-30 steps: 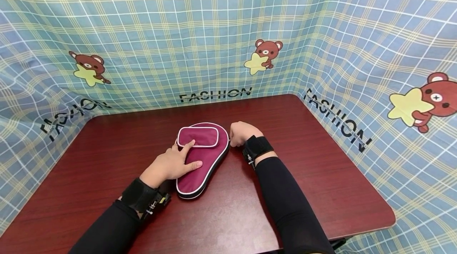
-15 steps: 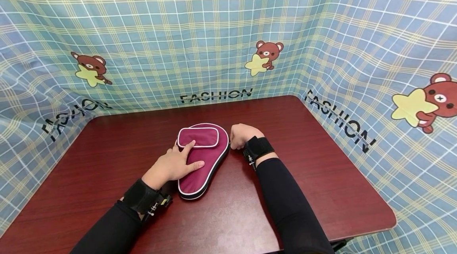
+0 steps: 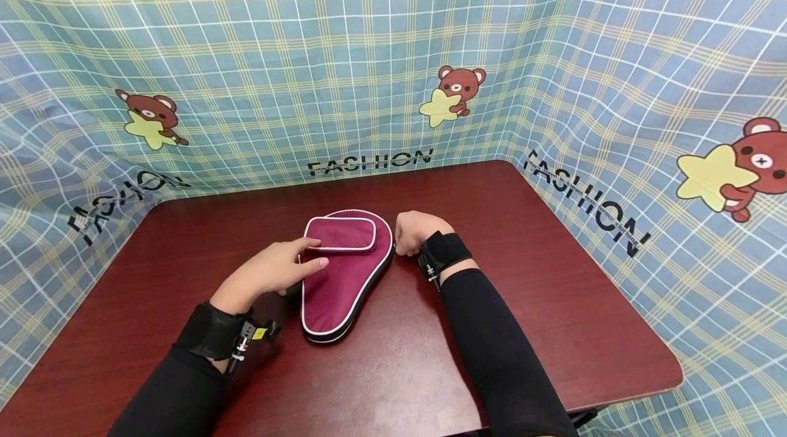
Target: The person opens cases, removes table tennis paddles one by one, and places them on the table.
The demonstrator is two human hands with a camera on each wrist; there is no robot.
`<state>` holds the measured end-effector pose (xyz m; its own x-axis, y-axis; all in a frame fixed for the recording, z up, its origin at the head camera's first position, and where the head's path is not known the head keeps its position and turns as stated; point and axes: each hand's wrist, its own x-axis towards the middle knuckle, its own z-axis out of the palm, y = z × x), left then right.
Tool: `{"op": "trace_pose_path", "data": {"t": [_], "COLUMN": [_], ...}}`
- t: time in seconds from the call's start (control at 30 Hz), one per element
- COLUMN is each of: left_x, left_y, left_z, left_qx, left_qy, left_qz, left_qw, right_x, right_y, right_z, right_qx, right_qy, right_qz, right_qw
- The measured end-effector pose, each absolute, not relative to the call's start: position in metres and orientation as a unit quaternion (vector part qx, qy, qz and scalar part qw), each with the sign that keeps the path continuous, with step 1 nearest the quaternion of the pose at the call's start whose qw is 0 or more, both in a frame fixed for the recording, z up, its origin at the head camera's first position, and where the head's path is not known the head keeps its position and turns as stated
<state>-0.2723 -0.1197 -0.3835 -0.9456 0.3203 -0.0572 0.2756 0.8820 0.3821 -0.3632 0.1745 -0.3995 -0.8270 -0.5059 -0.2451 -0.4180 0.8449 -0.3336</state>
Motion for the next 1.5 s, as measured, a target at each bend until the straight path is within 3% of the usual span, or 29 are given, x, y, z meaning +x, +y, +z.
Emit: {"op": "trace_pose_path", "data": {"t": [0.17,0.23,0.37,0.53,0.97,1.5], "left_x": [-0.284,-0.290,-0.296,-0.300,-0.312,-0.295], "left_y": [-0.123,-0.124,-0.126,-0.129,-0.127,-0.116], "left_z": [-0.389,-0.398,-0.415,-0.421,-0.423,-0.416], "left_qx": [0.163,0.193,0.259,0.275,0.280,0.230], "left_qy": [0.975,0.971,0.951,0.936,0.940,0.966], "left_qz": [0.139,0.130,0.168,0.219,0.193,0.119], "left_qw": [-0.050,-0.060,-0.019,0.019,-0.001,-0.017], "right_x": [-0.363,-0.364,-0.365,-0.365,-0.365,-0.368], "right_y": [0.175,0.175,0.174,0.171,0.167,0.169], "right_z": [-0.398,-0.398,-0.399,-0.399,-0.399,-0.402], "right_qx": [-0.240,-0.238,-0.234,-0.240,-0.242,-0.232], "right_qy": [0.946,0.946,0.947,0.950,0.955,0.959], "right_qz": [-0.137,-0.137,-0.133,-0.118,-0.095,-0.088], "right_qw": [0.169,0.171,0.173,0.160,0.141,0.139]}}
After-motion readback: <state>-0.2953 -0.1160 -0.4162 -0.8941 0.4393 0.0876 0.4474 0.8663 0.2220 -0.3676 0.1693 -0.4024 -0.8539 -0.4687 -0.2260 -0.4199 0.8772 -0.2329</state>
